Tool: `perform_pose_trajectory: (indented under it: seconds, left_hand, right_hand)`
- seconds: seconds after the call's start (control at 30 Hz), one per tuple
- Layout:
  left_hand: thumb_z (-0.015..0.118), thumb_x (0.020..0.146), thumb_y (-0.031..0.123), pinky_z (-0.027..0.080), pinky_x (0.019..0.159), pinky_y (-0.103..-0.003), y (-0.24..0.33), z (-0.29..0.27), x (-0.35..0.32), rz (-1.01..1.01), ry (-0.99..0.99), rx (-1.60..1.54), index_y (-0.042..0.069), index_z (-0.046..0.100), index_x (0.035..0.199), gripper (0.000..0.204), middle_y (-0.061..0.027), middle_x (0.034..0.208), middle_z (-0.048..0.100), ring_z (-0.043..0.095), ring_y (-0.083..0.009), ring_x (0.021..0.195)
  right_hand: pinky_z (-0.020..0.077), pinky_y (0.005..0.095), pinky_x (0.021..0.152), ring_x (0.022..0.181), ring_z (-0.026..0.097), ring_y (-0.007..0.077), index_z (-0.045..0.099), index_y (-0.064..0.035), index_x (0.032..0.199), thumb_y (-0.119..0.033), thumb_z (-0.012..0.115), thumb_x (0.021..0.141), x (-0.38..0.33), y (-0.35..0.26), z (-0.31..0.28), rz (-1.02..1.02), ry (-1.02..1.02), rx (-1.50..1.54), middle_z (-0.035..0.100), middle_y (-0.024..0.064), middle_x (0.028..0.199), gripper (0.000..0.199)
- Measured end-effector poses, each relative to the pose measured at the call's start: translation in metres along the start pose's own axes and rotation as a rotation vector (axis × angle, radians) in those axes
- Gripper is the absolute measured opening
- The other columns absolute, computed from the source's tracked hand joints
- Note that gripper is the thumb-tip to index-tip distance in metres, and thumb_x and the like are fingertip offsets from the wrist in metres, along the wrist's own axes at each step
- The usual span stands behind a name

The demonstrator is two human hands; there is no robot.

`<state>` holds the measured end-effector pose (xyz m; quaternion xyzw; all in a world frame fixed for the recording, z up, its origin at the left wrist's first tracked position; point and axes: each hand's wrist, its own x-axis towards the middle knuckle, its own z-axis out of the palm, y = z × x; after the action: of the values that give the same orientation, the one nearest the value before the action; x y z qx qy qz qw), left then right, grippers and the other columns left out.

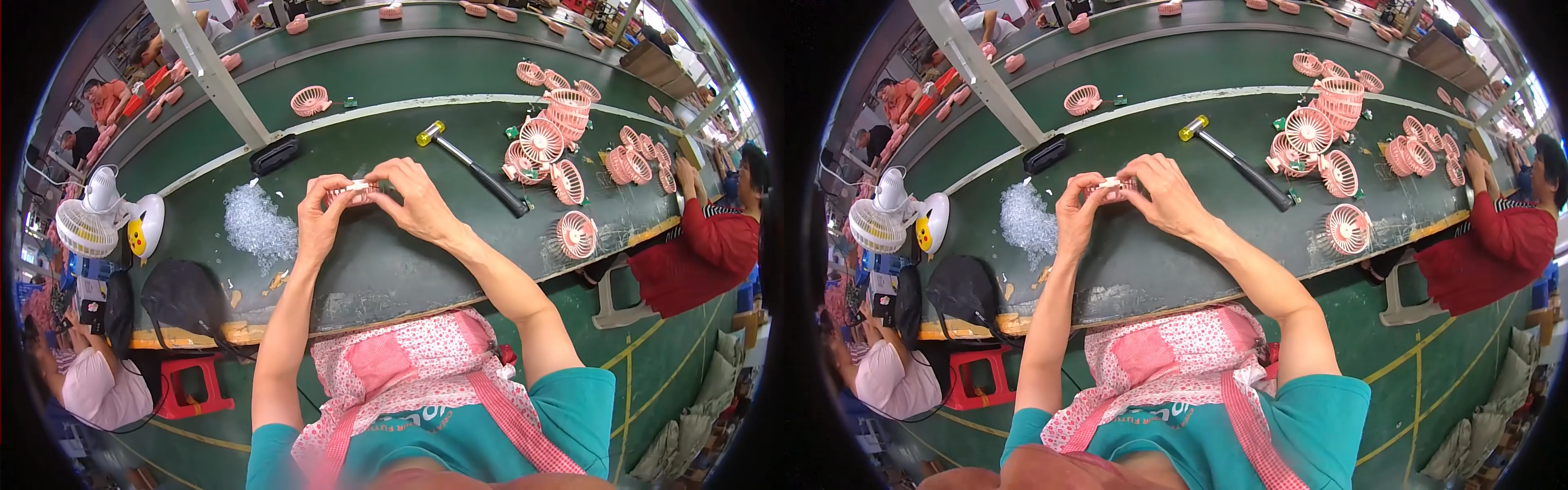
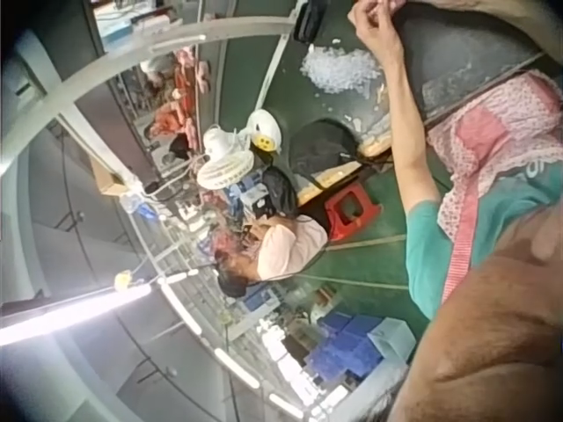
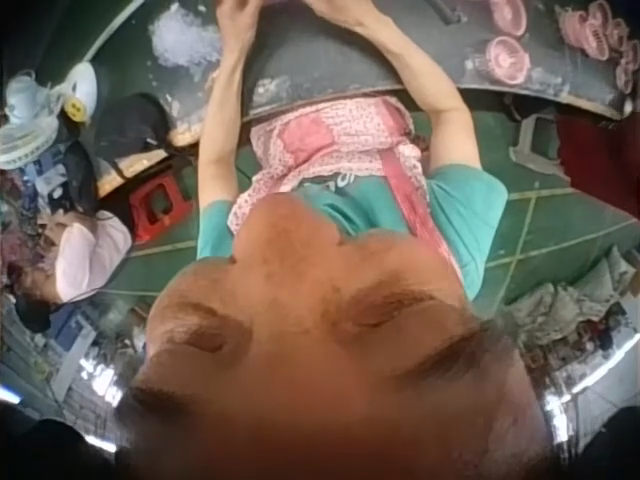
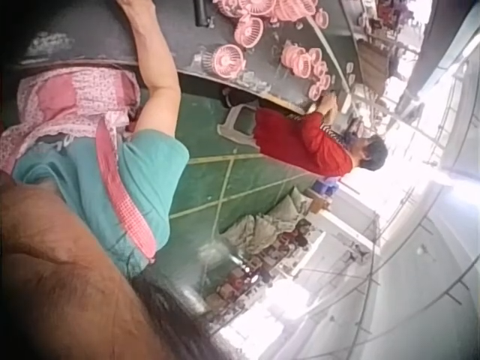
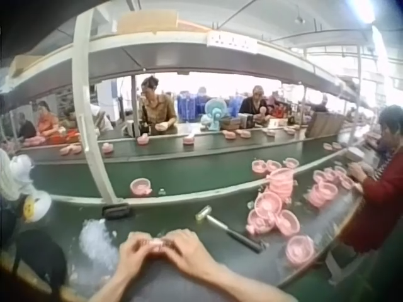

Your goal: The person assembles portable fan covers by fitting small plastic clips into fan grilles by hand, tapping them into place with a small mallet, and placing the assembled pieces on the workbench.

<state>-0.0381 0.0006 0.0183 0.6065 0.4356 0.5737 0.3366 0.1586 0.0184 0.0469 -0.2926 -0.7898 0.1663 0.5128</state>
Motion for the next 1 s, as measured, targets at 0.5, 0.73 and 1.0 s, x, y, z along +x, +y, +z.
perform_pose_trajectory:
  seconds: [0.5,0.73,1.0]
  left_hand:
    - [0.077,0.084,0.01,0.039,0.104,-0.041,-0.004,0.023,0.011,0.324,0.227,0.518,0.008,0.064,0.123,0.041,-0.0099,0.125,0.062,0.052,-0.0304,0.12]
    - [0.073,0.084,0.012,0.043,0.099,-0.044,-0.034,0.019,0.008,0.28,0.17,0.554,0.005,0.059,0.123,0.042,-0.0157,0.12,0.061,0.053,-0.0366,0.115]
    - [0.069,0.09,0.022,0.041,0.1,-0.046,-0.039,0.021,-0.002,0.213,0.113,0.565,0.007,0.055,0.127,0.043,-0.0146,0.123,0.057,0.049,-0.0344,0.121]
  right_hand:
    - [0.0488,0.039,0.076,0.083,0.063,0.0319,0.065,-0.0019,0.085,-0.009,0.07,0.086,0.032,0.062,-0.012,0.025,0.127,-0.054,0.065,0.0124,0.084,0.009]
    - [0.0472,0.0462,0.084,0.094,0.06,0.0357,0.064,-0.0043,0.099,-0.01,0.066,0.088,0.098,0.181,-0.051,0.026,0.341,-0.647,0.064,0.0138,0.097,0.012]
    - [0.0437,0.0517,0.1,0.125,0.049,0.0379,0.053,-0.0089,0.135,-0.015,0.069,0.086,0.116,0.217,0.047,0.119,-0.118,-0.611,0.053,0.0158,0.134,0.052]
